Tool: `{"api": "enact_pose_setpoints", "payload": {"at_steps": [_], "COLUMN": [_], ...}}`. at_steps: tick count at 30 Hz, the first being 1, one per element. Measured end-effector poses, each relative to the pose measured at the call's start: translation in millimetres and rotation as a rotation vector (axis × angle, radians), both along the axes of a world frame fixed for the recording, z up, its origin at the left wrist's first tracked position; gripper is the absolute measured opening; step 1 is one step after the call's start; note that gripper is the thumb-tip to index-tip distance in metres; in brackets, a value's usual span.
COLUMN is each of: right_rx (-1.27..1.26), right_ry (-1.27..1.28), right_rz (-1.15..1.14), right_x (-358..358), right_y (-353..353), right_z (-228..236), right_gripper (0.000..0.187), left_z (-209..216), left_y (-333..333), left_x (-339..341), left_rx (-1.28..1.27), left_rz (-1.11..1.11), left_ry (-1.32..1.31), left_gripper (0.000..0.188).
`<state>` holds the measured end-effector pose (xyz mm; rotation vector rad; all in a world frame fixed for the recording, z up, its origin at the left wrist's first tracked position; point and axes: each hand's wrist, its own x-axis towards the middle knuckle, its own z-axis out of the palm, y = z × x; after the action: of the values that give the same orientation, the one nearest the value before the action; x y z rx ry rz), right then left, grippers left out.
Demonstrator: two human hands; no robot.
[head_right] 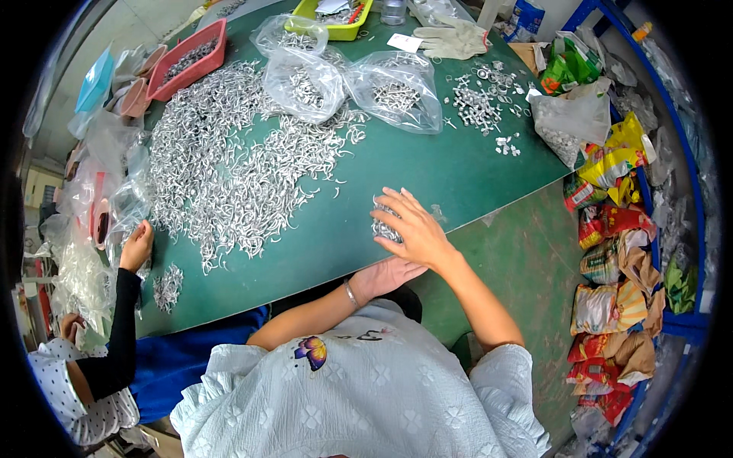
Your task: The person sorts small curved metal pieces by hand on a green table, moving them from a central pile into smaller groups and then placing a handful into a plastic bag.
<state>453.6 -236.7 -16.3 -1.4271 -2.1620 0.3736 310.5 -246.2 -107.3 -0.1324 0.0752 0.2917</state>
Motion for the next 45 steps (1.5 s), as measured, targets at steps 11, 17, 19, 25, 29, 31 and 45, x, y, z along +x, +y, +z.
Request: {"api": "enact_pose_setpoints", "payload": {"at_steps": [11, 17, 19, 25, 29, 31, 45], "right_rx": [0.035, 0.153, 0.195, 0.198, 0.218, 0.23, 0.306], "right_ry": [0.04, 0.046, 0.049, 0.152, 0.304, 0.329, 0.212], "right_rz": [-0.01, 0.022, 0.029, 0.088, 0.051, 0.009, 0.106], "right_x": [-21.2, -21.7, -21.8, -19.3, -22.3, -26.6, -30.9], "right_y": [-30.7, -45.4, -49.3, -54.8, -55.9, -54.5, -49.1], "right_z": [-3.1, -22.2, -27.9, -28.3, -48.3, -50.3, -44.2], "right_gripper": [0.036, 0.029, 0.027, 0.032, 0.045, 0.05, 0.026], "left_z": [6.4, 9.0, 7.9, 5.4, 11.1, 15.8, 59.6], "left_y": [0.1, -6.6, -8.4, -14.6, -10.6, 5.7, 269.2], "left_x": [-5.8, -14.7, -14.7, -17.1, -32.1, -58.5, -495.8], "left_rx": [-0.599, -0.537, -0.49, -0.216, 0.02, 0.119, 1.209], "left_rz": [-0.018, -0.042, -0.052, -0.102, -0.183, -0.151, 0.433], "left_ry": [-0.368, -0.26, -0.206, 0.036, 0.254, 0.366, 1.565], "left_gripper": [0.053, 0.05, 0.049, 0.047, 0.045, 0.044, 0.038]}}
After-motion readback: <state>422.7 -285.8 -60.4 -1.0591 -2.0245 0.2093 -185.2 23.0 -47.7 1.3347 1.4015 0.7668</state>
